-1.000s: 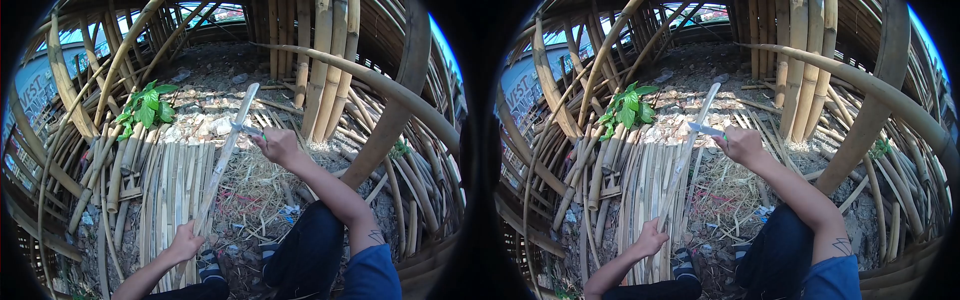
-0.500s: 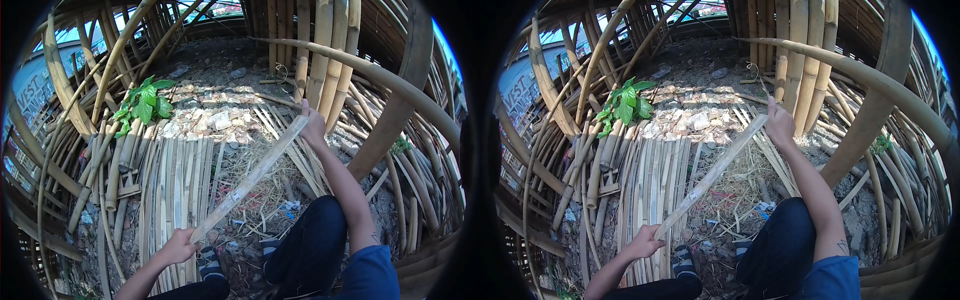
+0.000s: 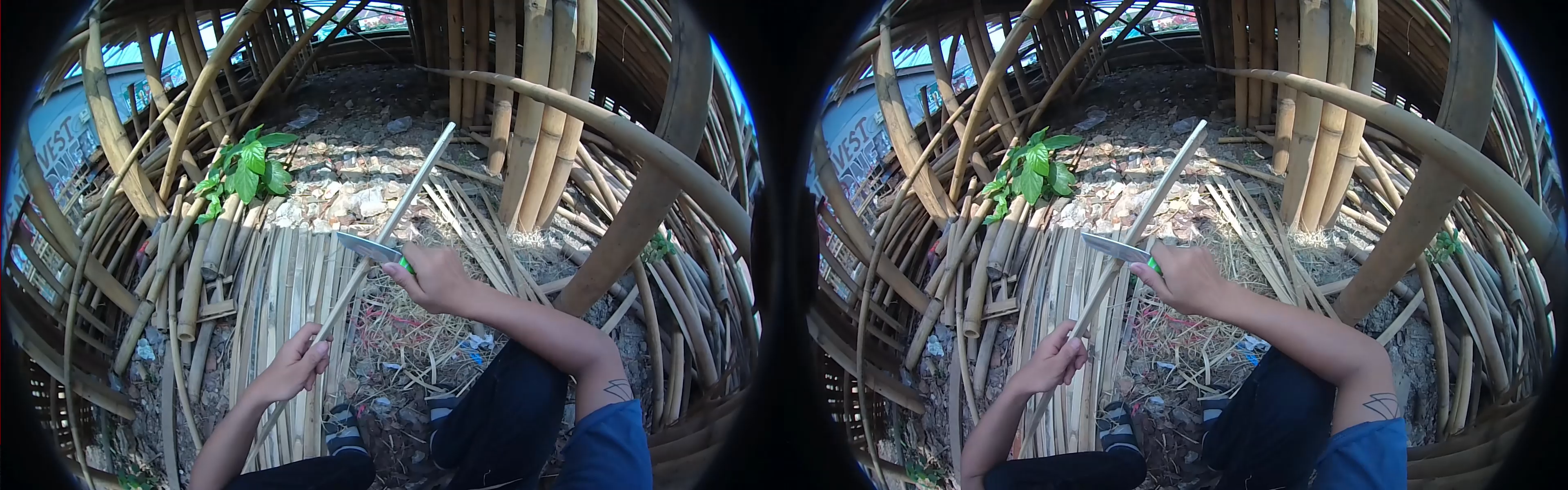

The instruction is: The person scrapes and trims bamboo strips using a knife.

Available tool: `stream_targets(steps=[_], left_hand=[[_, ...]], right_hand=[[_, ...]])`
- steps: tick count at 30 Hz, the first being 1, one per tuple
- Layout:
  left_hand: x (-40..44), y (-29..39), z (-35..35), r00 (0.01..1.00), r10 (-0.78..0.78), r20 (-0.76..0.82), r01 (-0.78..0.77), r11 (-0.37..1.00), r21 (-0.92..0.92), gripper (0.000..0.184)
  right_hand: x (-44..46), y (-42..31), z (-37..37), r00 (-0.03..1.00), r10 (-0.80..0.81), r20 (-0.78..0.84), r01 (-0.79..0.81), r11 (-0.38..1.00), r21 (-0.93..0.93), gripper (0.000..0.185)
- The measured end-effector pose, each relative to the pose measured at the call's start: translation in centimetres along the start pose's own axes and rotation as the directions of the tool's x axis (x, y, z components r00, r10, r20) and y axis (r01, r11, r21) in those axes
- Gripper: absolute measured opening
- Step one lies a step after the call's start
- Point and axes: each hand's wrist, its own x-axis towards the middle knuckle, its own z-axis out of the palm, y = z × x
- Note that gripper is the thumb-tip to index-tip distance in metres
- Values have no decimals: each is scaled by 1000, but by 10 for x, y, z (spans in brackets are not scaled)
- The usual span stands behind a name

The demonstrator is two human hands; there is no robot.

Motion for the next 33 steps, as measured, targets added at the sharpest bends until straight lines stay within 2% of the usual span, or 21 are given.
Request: stream_targets(steps=[2, 4, 6, 8, 10, 12, 14, 17, 18, 19, 20, 21, 22, 24, 25, 27, 28, 30, 31, 33], left_hand=[[-2, 3, 4, 1000, -13, -21, 13, 1000, 3, 24], [-2, -3, 5, 999, -27, -43, 27, 1000, 6, 25], [1, -16, 7, 997, 77, -24, -75, 996, 48, 28], [-2, -17, 7, 996, 82, -33, -80, 994, 72, 27], [-6, -15, 7, 995, 89, -41, -84, 992, 96, 27], [-11, -15, 5, 993, 116, -36, -104, 964, 243, 27], [-13, -19, 5, 996, 81, -26, -73, 971, 226, 28], [-18, -18, 5, 1000, -8, -20, 12, 974, 226, 29], [-19, -18, 4, 998, -52, -30, 58, 969, 242, 31], [-18, -21, 3, 998, -52, -30, 58, 969, 241, 31], [-15, -27, 0, 1000, 5, -28, 4, 948, 319, 30], [-13, -31, 0, 998, 63, -22, -49, 917, 395, 30], [-12, -29, 1, 998, 60, -23, -46, 919, 391, 30], [-11, -19, -1, 986, -162, 36, 153, 972, 177, 31], [-12, -12, 0, 985, -169, 29, 161, 972, 172, 31], [-10, 0, 1, 962, -263, 67, 258, 963, 74, 35], [-7, -1, -4, 960, -275, 55, 271, 960, 66, 35], [-2, -6, -15, 944, -281, 173, 291, 956, -35, 37], [0, -8, -17, 935, -311, 168, 326, 943, -70, 40], [3, -21, -19, 923, -353, 156, 364, 930, -48, 40]], right_hand=[[1, -2, 2, 1000, -7, -9, 7, 1000, 8, 42], [5, -4, 0, 997, -63, -36, 61, 996, -60, 43], [8, -4, -3, 998, -65, -25, 62, 991, -121, 45], [9, 1, -6, 998, -65, -13, 62, 981, -185, 47], [8, 13, -6, 992, 108, 68, -83, 950, -302, 52], [5, 26, -10, 988, 140, 71, -113, 947, -300, 53], [3, 40, -13, 982, 172, 76, -142, 943, -302, 54], [2, 62, -14, 926, 377, 18, -370, 915, -160, 60], [-3, 71, -12, 925, 379, 20, -372, 914, -160, 60], [-7, 79, -12, 904, 422, 69, -407, 899, -163, 61], [-10, 85, -10, 879, 461, 119, -440, 882, -167, 63], [-12, 79, -8, 853, 494, 168, -489, 869, -73, 65], [-13, 71, -6, 852, 494, 173, -489, 869, -74, 65], [-13, 51, 2, 867, 376, 326, -393, 920, -16, 64], [-13, 39, 8, 867, 370, 334, -390, 921, -8, 64], [-11, 20, 17, 866, 200, 458, -239, 971, 27, 64], [-8, 16, 17, 864, 189, 467, -235, 971, 42, 64], [-7, 15, 20, 771, 216, 599, -286, 958, 23, 64], [-14, 23, 28, 820, 158, 550, -231, 971, 66, 54], [-31, 37, 49, 814, 137, 565, -222, 972, 83, 59]])
